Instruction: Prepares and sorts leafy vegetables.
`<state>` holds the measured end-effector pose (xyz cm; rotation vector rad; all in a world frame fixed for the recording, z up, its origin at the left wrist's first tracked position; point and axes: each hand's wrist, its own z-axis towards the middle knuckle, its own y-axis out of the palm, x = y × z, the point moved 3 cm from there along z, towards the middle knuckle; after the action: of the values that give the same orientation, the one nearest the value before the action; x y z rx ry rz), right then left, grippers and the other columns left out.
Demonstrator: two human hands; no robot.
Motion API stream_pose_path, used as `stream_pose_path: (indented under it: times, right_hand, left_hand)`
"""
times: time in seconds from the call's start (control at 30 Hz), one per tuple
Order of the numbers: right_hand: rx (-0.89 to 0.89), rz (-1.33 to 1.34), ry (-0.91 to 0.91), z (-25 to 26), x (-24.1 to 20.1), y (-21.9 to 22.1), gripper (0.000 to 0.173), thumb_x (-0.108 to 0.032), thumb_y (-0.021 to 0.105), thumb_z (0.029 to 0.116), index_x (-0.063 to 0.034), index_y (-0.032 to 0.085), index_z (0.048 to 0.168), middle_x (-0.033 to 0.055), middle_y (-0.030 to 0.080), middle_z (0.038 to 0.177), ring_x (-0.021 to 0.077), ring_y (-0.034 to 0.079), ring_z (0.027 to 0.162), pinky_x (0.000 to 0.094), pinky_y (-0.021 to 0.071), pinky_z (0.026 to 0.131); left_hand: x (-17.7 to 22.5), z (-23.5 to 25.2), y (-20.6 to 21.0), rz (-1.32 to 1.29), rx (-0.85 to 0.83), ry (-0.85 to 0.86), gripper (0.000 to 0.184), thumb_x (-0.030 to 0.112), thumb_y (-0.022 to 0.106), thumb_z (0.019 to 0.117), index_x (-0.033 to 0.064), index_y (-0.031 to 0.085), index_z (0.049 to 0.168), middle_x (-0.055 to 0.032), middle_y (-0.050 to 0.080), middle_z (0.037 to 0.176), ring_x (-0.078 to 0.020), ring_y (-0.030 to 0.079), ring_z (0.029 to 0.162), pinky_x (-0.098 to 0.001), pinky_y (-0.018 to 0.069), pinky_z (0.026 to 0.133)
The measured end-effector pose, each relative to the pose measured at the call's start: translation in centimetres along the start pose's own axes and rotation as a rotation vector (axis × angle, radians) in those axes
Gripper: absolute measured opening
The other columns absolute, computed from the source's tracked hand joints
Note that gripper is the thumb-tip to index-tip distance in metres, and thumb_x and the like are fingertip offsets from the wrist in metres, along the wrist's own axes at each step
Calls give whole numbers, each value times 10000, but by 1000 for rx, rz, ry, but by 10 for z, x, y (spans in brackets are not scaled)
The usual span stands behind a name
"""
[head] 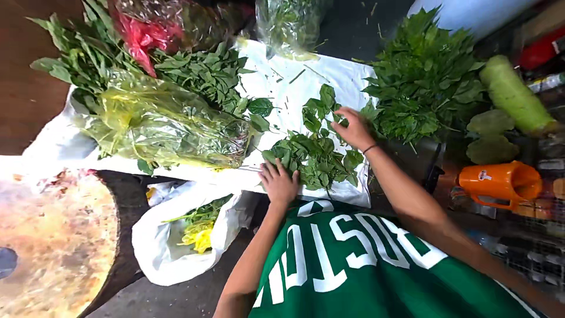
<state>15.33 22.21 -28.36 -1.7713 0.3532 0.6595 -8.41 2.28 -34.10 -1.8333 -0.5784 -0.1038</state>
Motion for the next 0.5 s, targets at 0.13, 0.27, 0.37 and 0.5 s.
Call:
stream_pose_path:
  times: [0.13,0.27,0.37,0.5]
  right_hand:
    - [17,-158,40,74,6,5,597,-453,664,954,-208,549,1486,178,358,1631,379,320,1512,602,300,1206]
    - [-34,-257,66,63,4,43,694,-598,491,1014,-174,452,1563,214,340,1636,447,263,1525,650,189,1238]
    - [-55,-111,-10,-3,-27,61,574,-483,482,1065,-96,528,1486,204,495,1521,395,415,1450,599,338,1195]
    - [-115,177,-85,-51,-34,79,436,-497,565,1024,-190,711,1297,34,597,1458,172,526,1384,431,438,1171]
  left_hand:
    - [48,0,11,-240,-95,149,860,524,545,995,21,235,1620,-301,174,1664,-489,192,1535,-617,288,1210]
    - [29,-4,-8,-351,73,237,748,400,613,913,224,370,1599,-128,286,1671,-352,384,1478,-584,405,1139]
    - [4,14,-37,-405,277,245,621,369,645,899,169,536,1477,-164,430,1566,-366,483,1380,-582,474,1064]
    - [5,77,-78,-497,164,367,599,293,631,972,43,473,1493,-191,428,1564,-316,453,1427,-516,436,1146]
